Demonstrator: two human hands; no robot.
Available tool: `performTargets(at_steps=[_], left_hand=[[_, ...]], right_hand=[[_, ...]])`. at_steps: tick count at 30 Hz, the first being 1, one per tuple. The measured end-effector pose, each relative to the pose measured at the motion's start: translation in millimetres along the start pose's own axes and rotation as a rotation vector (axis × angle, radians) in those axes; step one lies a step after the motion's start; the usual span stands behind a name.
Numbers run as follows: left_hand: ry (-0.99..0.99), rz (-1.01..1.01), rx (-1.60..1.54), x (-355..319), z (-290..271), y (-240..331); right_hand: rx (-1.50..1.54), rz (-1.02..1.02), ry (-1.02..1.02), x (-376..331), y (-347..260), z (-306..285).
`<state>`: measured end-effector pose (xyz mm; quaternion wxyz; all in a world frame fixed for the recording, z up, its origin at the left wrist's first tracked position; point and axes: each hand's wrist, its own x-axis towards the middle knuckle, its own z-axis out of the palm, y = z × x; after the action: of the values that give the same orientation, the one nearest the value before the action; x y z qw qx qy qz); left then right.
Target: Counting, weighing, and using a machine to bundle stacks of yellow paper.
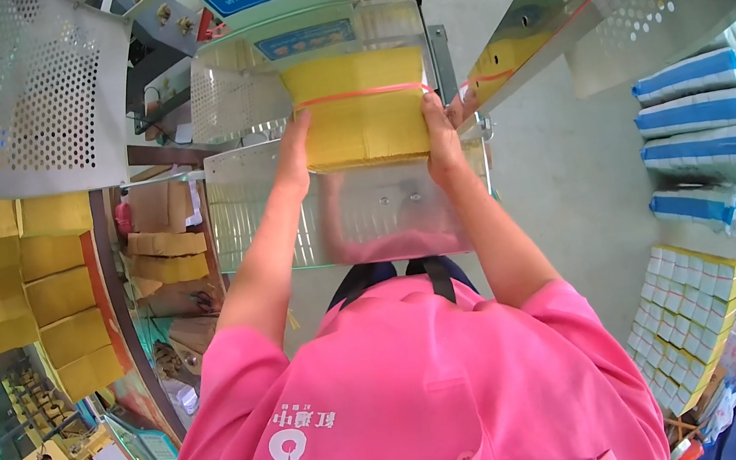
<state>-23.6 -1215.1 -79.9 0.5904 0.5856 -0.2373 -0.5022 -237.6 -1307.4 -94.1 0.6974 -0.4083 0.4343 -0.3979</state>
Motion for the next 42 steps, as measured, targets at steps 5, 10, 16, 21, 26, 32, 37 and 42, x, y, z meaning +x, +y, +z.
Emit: performTargets(at_steps=[5,10,16,21,26,32,37,42], left_hand=[[0.057,0.071,0.004,-38.8,-9.9,-9.1],[0.133,0.153,0.402,-111.3,-44.7,-14.4],[0.187,0.103,0.909,-138.2,-63.1,2.3],[0.219,0.140,0.560,-143.5,-76.4,-1.2],[0.122,0.121,0.305,-139.1,-90.7,-13.0],[0.118,0.099,0.362,-142.3,-86.2,-6.4],[0.057,0.240,0.522,-140.8,-90.6,-7.4],[0.053,0.215,0.543,-144.0,-83.5,-0.7]], right_hand=[[0.118,0.013,-0.007,-21.3,2.5,4.6],[0.337,0.100,0.136,-90.4,33.2,17.7],[-0.452,0.010,0.144,-116.9,14.5,2.3],[-0.666,-0.281,0.015,-112.1,-10.6,-5.0],[-0.991,-0.528,-0.166,-101.4,-14.1,-2.7],[-0.978,-0.582,-0.156,-103.3,-13.7,1.4],[-0.998,-0.634,-0.084,-116.9,-9.0,0.3],[-0.974,-0.729,-0.015,-120.3,-10.0,2.2]])
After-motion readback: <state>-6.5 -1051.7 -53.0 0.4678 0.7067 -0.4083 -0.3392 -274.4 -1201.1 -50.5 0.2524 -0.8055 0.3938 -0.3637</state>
